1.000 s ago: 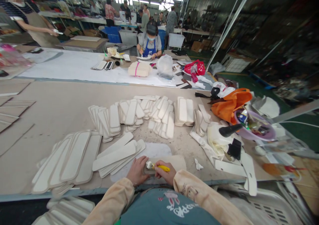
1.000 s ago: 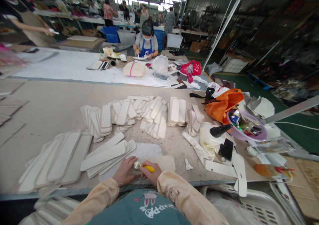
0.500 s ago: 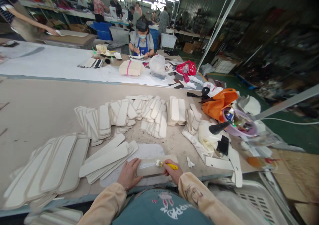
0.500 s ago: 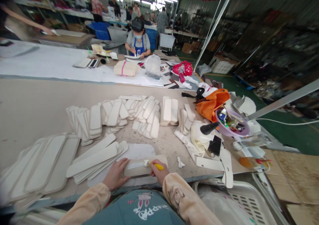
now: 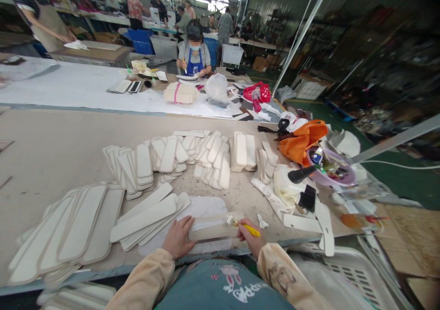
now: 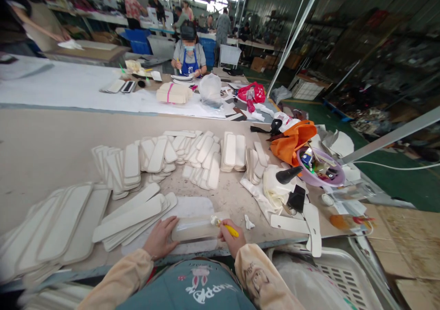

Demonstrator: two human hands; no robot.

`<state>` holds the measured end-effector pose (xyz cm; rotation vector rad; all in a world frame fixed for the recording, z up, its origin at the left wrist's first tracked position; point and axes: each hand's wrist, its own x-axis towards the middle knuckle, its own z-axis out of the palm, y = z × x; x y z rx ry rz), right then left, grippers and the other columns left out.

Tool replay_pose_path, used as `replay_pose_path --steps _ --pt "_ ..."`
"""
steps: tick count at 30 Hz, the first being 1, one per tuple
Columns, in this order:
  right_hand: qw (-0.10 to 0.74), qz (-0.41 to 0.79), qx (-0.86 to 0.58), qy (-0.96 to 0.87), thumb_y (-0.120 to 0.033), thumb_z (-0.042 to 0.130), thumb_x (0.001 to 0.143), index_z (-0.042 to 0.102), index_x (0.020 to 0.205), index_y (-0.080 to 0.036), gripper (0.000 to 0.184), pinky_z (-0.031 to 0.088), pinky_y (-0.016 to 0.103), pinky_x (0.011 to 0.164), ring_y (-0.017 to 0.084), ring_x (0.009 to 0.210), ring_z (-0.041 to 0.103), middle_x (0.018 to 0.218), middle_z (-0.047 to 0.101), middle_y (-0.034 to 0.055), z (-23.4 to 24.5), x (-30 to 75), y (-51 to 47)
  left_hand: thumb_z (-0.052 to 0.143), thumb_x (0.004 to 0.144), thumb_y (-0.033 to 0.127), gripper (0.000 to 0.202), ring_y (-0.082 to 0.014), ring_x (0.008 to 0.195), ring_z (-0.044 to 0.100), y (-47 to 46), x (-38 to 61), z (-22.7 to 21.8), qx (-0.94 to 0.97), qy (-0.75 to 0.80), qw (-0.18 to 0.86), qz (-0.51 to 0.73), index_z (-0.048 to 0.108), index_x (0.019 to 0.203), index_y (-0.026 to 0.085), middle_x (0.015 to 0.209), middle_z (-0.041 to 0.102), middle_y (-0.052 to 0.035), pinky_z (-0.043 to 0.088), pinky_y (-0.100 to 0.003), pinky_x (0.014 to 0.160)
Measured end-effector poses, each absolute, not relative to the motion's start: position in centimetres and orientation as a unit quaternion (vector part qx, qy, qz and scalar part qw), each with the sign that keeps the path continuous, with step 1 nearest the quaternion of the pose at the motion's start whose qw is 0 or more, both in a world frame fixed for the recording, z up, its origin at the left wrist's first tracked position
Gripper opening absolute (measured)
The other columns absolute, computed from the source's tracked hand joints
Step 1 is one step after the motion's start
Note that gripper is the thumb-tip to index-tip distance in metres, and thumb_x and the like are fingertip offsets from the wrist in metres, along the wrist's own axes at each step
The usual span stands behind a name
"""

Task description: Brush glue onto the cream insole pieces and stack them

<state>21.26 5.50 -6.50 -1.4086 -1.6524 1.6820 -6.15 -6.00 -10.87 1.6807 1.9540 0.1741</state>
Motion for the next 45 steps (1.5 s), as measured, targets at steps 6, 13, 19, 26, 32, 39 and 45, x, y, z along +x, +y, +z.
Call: replay_pose_path --steps 6,13,19,26,32,39,45 --pt "0.127 0.687 -0.402 -0.592 -0.044 0.055 0.081 0.062 0.085 -0.019 0.026 0.050 0.023 0.054 0.011 0.050 0.057 0.061 0.064 -0.0016 -7.0 15.0 3.0 0.061 0.069 0.036 0.074 -0.0295 0.134 0.040 -6.2 -6.1 -10.8 0.629 0.724 0.276 0.065 0.041 0.138 0.018 0.145 0.043 -0.0151 0.026 -0.053 0.112" --pt "0.091 0.704 -0.382 -0.592 -0.041 0.059 0.079 0.062 0.083 -0.018 0.023 0.049 0.022 0.052 0.010 0.047 0.055 0.058 0.063 -0.0031 -8.3 13.1 2.4 0.061 0.069 0.036 0.073 -0.0304 0.132 0.042 -6.5 -6.0 -11.2 0.631 0.724 0.269 0.068 0.042 0.138 0.019 0.145 0.044 -0.0150 0.029 -0.051 0.110" --pt "0.102 0.673 -0.418 -0.601 -0.038 0.059 0.080 0.061 0.081 -0.018 0.020 0.048 0.021 0.051 0.010 0.048 0.055 0.057 0.061 -0.0035 -8.6 15.7 3.4 0.062 0.069 0.036 0.072 -0.0322 0.126 0.047 -6.2 -5.9 -10.9 0.632 0.727 0.260 0.067 0.045 0.136 0.016 0.142 0.047 -0.0161 0.031 -0.049 0.109" --pt "0.146 0.610 -0.492 -0.604 -0.045 0.053 0.082 0.060 0.085 -0.019 0.027 0.050 0.025 0.054 0.013 0.051 0.057 0.060 0.062 -0.0017 -8.2 22.1 5.2 0.058 0.071 0.036 0.071 -0.0305 0.130 0.044 -6.2 -5.9 -10.6 0.629 0.729 0.265 0.044 0.042 0.138 0.019 0.145 0.044 -0.0146 0.027 -0.050 0.111" --pt "0.177 0.545 -0.544 -0.613 -0.049 0.050 0.084 0.058 0.084 -0.022 0.029 0.052 0.029 0.057 0.016 0.054 0.059 0.061 0.060 -0.0014 -7.7 25.7 6.8 0.058 0.071 0.033 0.070 -0.0299 0.132 0.042 -6.0 -5.8 -10.2 0.626 0.730 0.274 0.026 0.041 0.138 0.024 0.147 0.042 -0.0132 0.027 -0.051 0.111" --pt "0.188 0.448 -0.532 -0.693 -0.048 0.046 0.089 0.060 0.092 -0.023 0.029 0.052 0.034 0.062 0.020 0.059 0.061 0.067 0.064 0.0031 -6.5 25.8 7.0 0.057 0.071 0.034 0.070 -0.0286 0.133 0.042 -6.0 -5.7 -10.4 0.625 0.734 0.266 0.020 0.040 0.139 0.025 0.148 0.042 -0.0121 0.026 -0.049 0.111" --pt "0.148 0.371 -0.475 -0.784 -0.035 0.052 0.085 0.064 0.087 -0.026 0.015 0.046 0.037 0.077 0.025 0.078 0.064 0.080 0.069 0.0055 -7.2 22.6 6.3 0.055 0.072 0.035 0.069 -0.0288 0.133 0.041 -6.1 -5.7 -10.6 0.631 0.729 0.264 0.022 0.040 0.139 0.023 0.147 0.043 -0.0134 0.027 -0.050 0.111"
